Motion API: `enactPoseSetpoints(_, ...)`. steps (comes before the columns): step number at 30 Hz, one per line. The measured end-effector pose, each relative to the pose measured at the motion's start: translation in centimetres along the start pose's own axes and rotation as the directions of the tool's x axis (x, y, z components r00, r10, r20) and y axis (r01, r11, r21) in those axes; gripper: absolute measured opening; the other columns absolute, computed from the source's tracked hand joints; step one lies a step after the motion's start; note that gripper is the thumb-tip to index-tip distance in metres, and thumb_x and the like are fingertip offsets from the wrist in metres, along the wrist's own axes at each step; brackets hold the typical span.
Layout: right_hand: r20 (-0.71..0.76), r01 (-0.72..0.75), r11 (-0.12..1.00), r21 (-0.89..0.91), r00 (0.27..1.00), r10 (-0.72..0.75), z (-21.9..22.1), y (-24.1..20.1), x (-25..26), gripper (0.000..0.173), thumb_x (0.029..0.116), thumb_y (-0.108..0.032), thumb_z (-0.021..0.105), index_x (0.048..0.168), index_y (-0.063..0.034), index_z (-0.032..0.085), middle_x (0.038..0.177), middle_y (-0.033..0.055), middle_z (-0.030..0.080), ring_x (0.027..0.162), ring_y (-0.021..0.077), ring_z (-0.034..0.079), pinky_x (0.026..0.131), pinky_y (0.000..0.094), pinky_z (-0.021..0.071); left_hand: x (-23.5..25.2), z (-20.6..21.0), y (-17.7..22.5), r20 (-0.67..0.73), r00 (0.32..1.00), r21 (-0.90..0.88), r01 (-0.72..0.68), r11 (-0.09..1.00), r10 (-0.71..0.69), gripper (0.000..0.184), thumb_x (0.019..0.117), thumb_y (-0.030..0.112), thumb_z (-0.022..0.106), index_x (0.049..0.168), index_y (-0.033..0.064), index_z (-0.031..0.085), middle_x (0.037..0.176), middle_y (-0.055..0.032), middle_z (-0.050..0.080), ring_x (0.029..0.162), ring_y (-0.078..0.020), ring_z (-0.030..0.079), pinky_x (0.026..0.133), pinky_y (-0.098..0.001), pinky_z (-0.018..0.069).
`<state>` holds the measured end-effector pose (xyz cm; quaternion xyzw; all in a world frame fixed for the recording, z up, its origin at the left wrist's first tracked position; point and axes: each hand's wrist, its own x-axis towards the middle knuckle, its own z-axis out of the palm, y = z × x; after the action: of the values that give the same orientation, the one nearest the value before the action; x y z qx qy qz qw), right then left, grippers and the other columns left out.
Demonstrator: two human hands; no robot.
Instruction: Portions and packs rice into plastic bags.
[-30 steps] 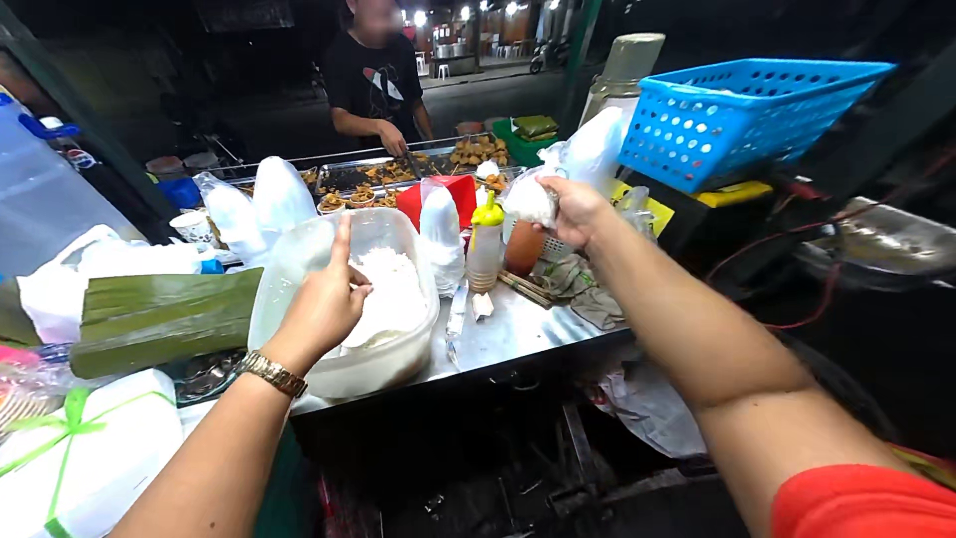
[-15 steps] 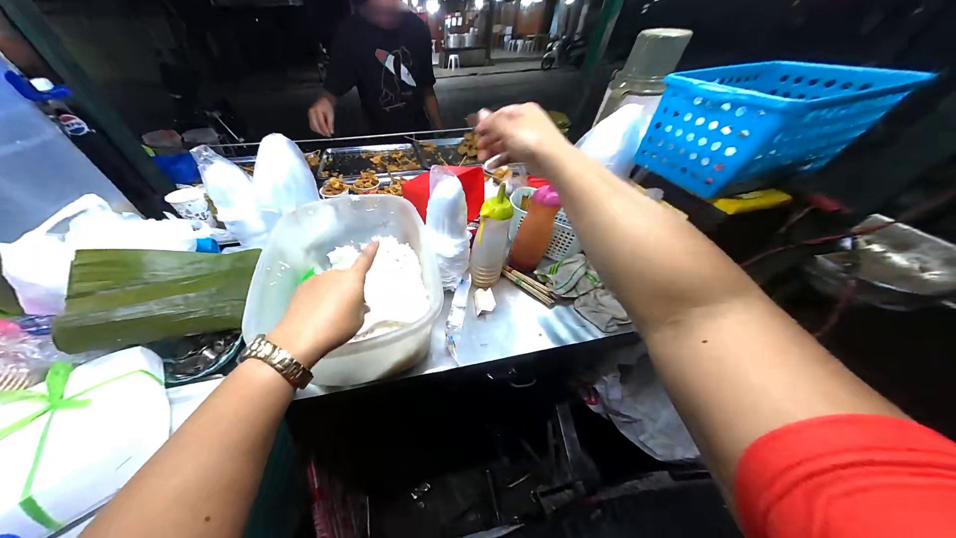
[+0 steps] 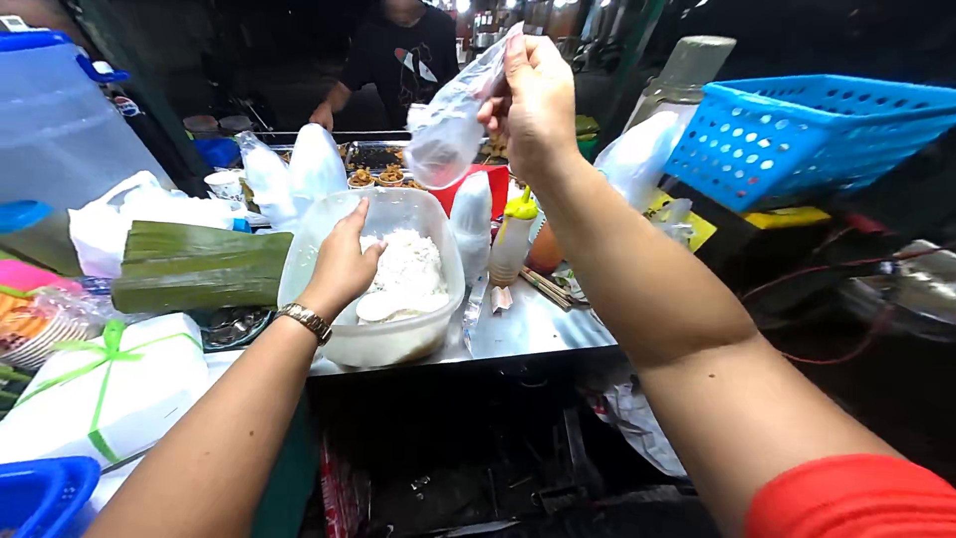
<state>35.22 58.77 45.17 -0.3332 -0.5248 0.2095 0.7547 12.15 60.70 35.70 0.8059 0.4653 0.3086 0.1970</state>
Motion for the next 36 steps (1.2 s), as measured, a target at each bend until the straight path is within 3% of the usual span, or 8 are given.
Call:
enactPoseSetpoints(4,0.114,-0.269,0.918,0.293,0.963,0.246,1.8,-2.4,-3.0,0.023,0.1138,-0.023,0.036,0.108,-0.0068,0.051,0.075,0.0029,0.062,0.055,0.0065,0.058,0.052,0.0180,0.0514,-0.3,1.3,-0.7,-0.189,0.978,-0.417,0.004,0.909,-0.091,0.050,0.0955,0.010,0.071,0.140,-0.0021,0.051,0.130,-0.0170,0.064,0.118,-0.0214,0.064,0.103,-0.0396,0.0518)
enactPoseSetpoints(9,0.108,-0.471,0.804,0.363,0.878,0.466,2.1,-0.2,-3.5,0.022,0.1125,-0.021,0.039,0.101,-0.0092,0.053,0.074,0.0006,0.061,0.058,0.0063,0.060,0.055,0.0194,0.0535,-0.3,-1.7,0.2,-0.083,0.995,-0.959,-0.096,0.267,0.061,0.031,0.1046,0.003,0.034,0.132,0.0114,0.046,0.119,-0.0063,0.066,0.109,-0.0211,0.068,0.093,-0.0416,0.0591)
enactPoseSetpoints(14,0.005,-0.583,0.716,0.383,0.777,0.630,1.1,3.4,-3.3,0.017,0.1113,-0.016,0.040,0.105,-0.0075,0.053,0.078,0.0029,0.060,0.062,0.0090,0.062,0.060,0.0223,0.0568,-0.2,-4.0,1.3,0.043,0.990,-0.944,-0.003,0.330,0.132,0.045,0.1065,0.021,0.019,0.122,0.0137,0.061,0.111,-0.0026,0.072,0.099,-0.0184,0.071,0.079,-0.0364,0.0608)
enactPoseSetpoints(18,-0.127,-0.517,0.853,0.069,0.844,0.521,1.0,4.1,-4.0,0.028,0.1114,-0.026,0.045,0.123,-0.0025,0.054,0.093,0.0058,0.066,0.068,0.0101,0.065,0.061,0.0245,0.0558,-0.1,-2.8,2.4,-0.244,0.961,-0.770,-0.113,0.628,-0.127,0.005,0.0996,0.004,0.060,0.099,0.0070,0.064,0.081,0.0033,0.068,0.069,-0.0061,0.066,0.067,-0.0244,0.0592)
enactPoseSetpoints(23,0.213,-0.174,0.968,-0.183,0.954,0.212,2.4,3.3,-6.4,0.061,0.1043,-0.032,0.055,0.154,-0.0045,0.033,0.131,0.0115,0.059,0.089,0.0118,0.064,0.069,0.0287,0.0547,-0.3,-1.5,2.2,-0.417,0.908,-0.468,-0.184,0.864,-0.032,0.019,0.0971,0.012,0.068,0.111,-0.0014,0.069,0.110,-0.0124,0.060,0.077,-0.0092,0.066,0.071,-0.0247,0.0606)
enactPoseSetpoints(30,0.351,-0.136,0.945,-0.297,0.905,0.240,5.0,5.6,-6.6,0.023,0.0885,0.003,0.069,0.111,0.0002,0.070,0.097,0.0080,0.070,0.083,0.0109,0.066,0.077,0.0311,0.0564,-0.4,-3.0,3.5,-0.134,0.971,-0.921,-0.049,0.385,-0.196,0.044,0.0994,-0.002,0.046,0.138,0.0176,0.044,0.085,-0.0021,0.058,0.069,-0.0126,0.063,0.067,-0.0296,0.0582)
enactPoseSetpoints(33,0.354,-0.124,0.907,-0.402,0.893,0.279,5.0,5.8,-6.1,0.023,0.0867,0.005,0.068,0.109,-0.0010,0.071,0.096,0.0080,0.072,0.081,0.0118,0.066,0.076,0.0340,0.0559,-0.3,-4.4,1.4,-0.237,0.968,-0.493,-0.198,0.847,0.088,0.021,0.0920,-0.004,0.058,0.108,0.0034,0.069,0.094,-0.0009,0.071,0.078,-0.0055,0.065,0.070,-0.0219,0.0552)
enactPoseSetpoints(36,0.369,-0.154,0.871,-0.467,0.861,0.350,5.2,6.7,-5.6,0.018,0.0923,-0.004,0.072,0.110,0.0004,0.070,0.096,0.0095,0.068,0.075,0.0130,0.067,0.069,0.0323,0.0593,0.1,-5.8,-0.7,-0.212,0.956,0.337,-0.124,0.933,0.204,0.018,0.0916,0.001,0.063,0.100,0.0042,0.079,0.118,-0.0254,0.063,0.110,-0.0432,0.061,0.089,-0.0626,0.0478)
